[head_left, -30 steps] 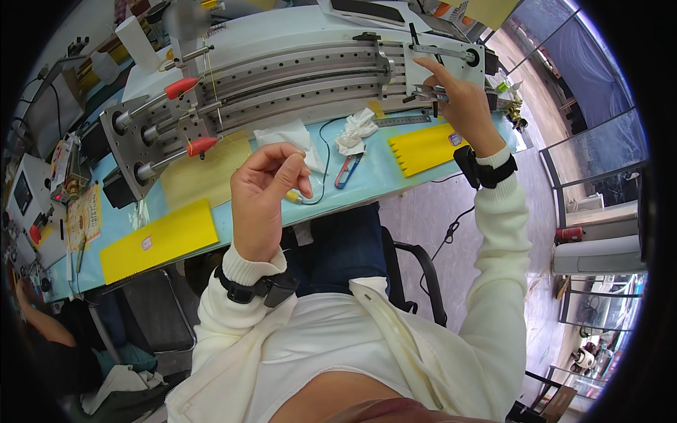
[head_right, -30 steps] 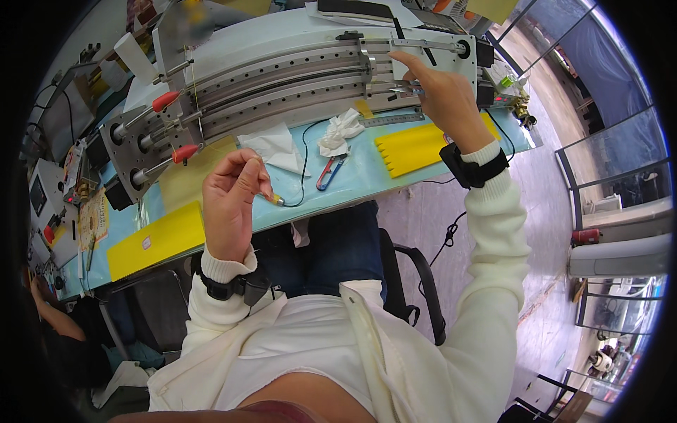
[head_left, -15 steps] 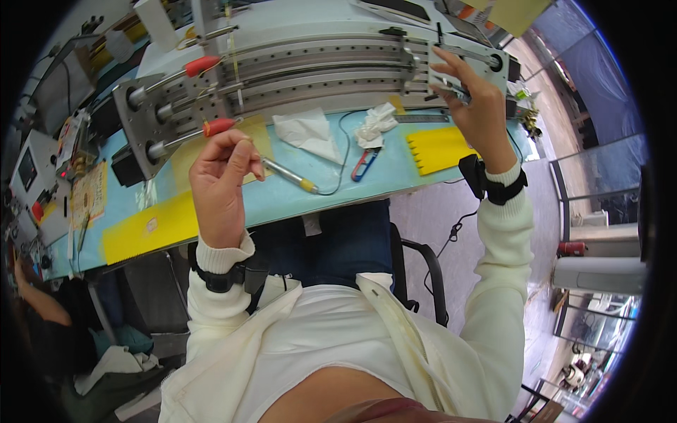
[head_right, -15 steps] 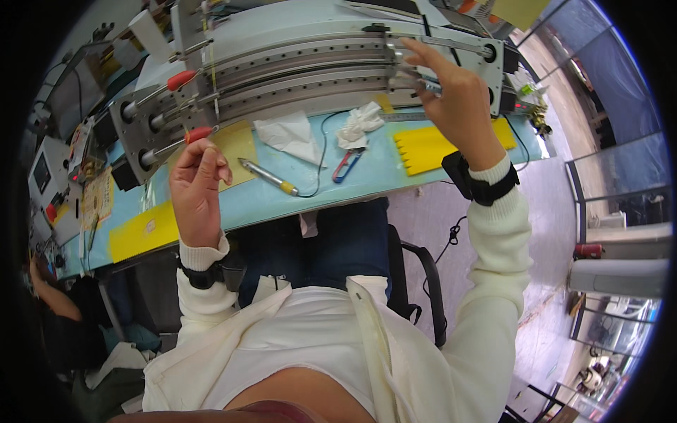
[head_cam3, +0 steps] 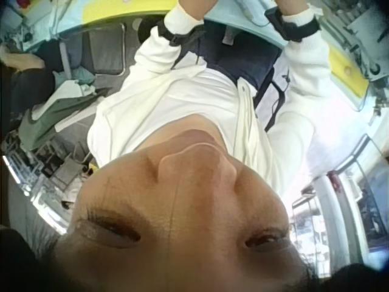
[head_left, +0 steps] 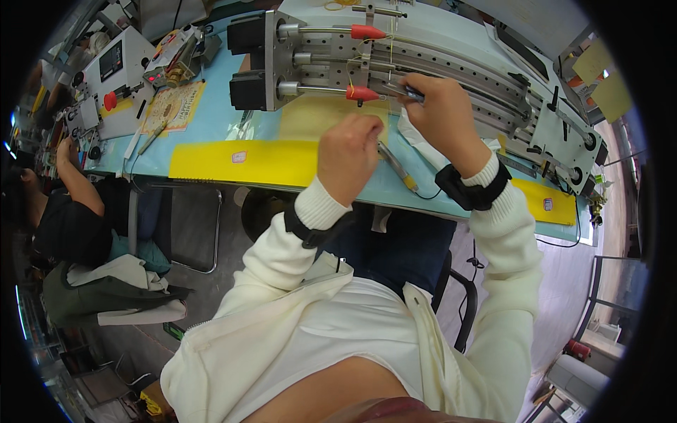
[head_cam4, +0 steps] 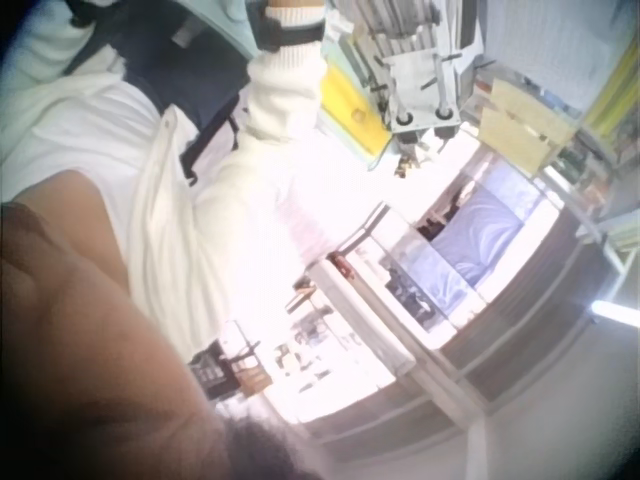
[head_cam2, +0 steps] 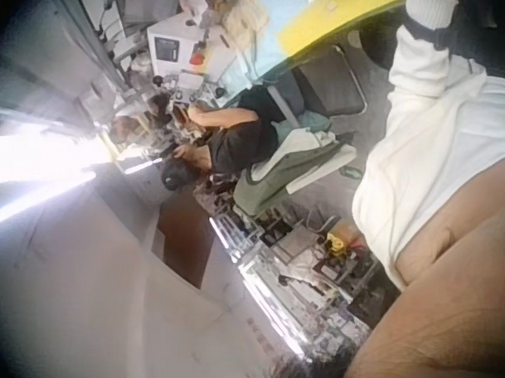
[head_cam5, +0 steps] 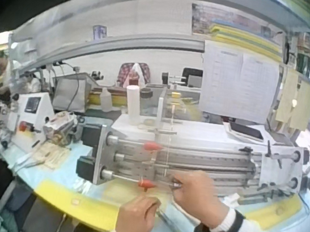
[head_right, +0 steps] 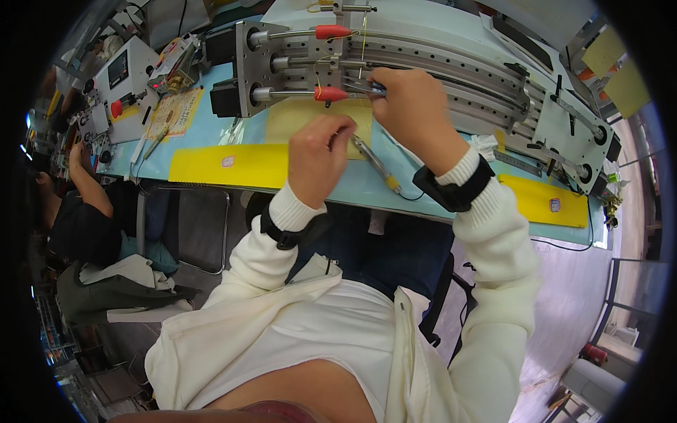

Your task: The person assembles small electronic components at a workbench, using tweezers to place parts and a soldering iron to join them. They repeatedly pick up components, position them on a jig, and solder connections while seated at the station.

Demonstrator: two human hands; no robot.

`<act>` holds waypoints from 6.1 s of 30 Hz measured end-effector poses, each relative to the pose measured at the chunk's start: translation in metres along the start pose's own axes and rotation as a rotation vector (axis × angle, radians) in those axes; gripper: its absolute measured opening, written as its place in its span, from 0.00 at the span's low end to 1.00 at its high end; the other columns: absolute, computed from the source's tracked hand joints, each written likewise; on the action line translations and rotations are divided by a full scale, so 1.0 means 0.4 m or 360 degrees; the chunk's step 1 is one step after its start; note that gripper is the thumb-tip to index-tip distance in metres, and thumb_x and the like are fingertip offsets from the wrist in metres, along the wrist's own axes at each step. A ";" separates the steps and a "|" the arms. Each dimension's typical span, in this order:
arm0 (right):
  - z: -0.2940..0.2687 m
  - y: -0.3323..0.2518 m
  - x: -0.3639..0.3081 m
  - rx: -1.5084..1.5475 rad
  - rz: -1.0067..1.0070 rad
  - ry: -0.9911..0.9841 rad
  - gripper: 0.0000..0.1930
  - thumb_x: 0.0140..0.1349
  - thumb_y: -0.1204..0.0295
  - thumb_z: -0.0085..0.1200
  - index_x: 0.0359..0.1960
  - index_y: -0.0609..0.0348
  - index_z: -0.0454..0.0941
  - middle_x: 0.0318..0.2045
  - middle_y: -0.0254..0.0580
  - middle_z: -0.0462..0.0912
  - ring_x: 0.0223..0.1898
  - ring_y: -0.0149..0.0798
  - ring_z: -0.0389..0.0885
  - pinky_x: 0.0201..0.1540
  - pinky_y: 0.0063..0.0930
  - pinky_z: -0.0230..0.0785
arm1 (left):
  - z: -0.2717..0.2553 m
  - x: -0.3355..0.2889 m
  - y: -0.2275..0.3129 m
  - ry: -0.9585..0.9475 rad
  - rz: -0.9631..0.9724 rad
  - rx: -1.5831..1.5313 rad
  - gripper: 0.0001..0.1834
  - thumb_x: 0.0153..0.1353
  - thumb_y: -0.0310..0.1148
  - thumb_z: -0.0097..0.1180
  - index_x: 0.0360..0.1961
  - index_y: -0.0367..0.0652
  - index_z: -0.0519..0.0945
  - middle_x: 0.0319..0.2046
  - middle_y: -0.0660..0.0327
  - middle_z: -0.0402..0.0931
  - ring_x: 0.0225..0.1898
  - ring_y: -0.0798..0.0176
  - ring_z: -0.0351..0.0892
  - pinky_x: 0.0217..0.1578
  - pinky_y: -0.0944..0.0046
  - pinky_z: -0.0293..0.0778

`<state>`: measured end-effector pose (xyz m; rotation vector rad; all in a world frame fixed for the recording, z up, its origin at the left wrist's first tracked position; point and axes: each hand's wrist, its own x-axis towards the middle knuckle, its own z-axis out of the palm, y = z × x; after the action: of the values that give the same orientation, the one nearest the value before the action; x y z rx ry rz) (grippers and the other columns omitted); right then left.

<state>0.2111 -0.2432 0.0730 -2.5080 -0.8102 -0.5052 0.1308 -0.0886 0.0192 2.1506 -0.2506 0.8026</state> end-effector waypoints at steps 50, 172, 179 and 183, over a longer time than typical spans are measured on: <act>-0.183 0.477 -0.402 0.0468 0.0111 0.0799 0.25 0.70 0.58 0.57 0.55 0.70 0.69 0.36 0.50 0.80 0.35 0.42 0.80 0.36 0.32 0.78 | 0.227 -0.081 0.182 -0.0662 -0.0193 -0.1151 0.12 0.52 0.30 0.63 0.33 0.30 0.82 0.26 0.53 0.82 0.29 0.58 0.82 0.33 0.63 0.76; -0.218 0.088 -0.307 0.0167 -0.0199 0.0189 0.33 0.57 0.91 0.49 0.67 0.64 0.64 0.47 0.54 0.83 0.47 0.48 0.84 0.52 0.38 0.78 | 0.112 -0.005 0.205 -0.0434 -0.0771 -0.2261 0.05 0.64 0.22 0.56 0.30 0.33 0.75 0.22 0.60 0.78 0.22 0.73 0.77 0.23 0.71 0.74; -0.182 0.264 -0.312 0.0256 -0.0041 -0.0009 0.29 0.64 0.81 0.47 0.69 0.64 0.62 0.40 0.46 0.78 0.40 0.40 0.77 0.49 0.31 0.71 | 0.096 -0.006 0.173 -0.0484 -0.0782 -0.2117 0.11 0.65 0.25 0.59 0.26 0.32 0.74 0.19 0.59 0.79 0.19 0.72 0.79 0.20 0.71 0.74; -0.152 0.477 -0.305 0.0340 0.0050 -0.0178 0.27 0.68 0.76 0.46 0.69 0.64 0.61 0.34 0.41 0.76 0.36 0.36 0.73 0.46 0.26 0.67 | 0.102 -0.008 0.172 -0.0472 -0.0695 -0.2061 0.12 0.65 0.26 0.59 0.25 0.34 0.73 0.20 0.60 0.79 0.20 0.73 0.79 0.21 0.71 0.74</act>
<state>0.2243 -0.4683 0.0082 -2.3629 -0.8188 -0.2548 0.1179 -0.1647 0.0410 0.9928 -0.3130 -0.0282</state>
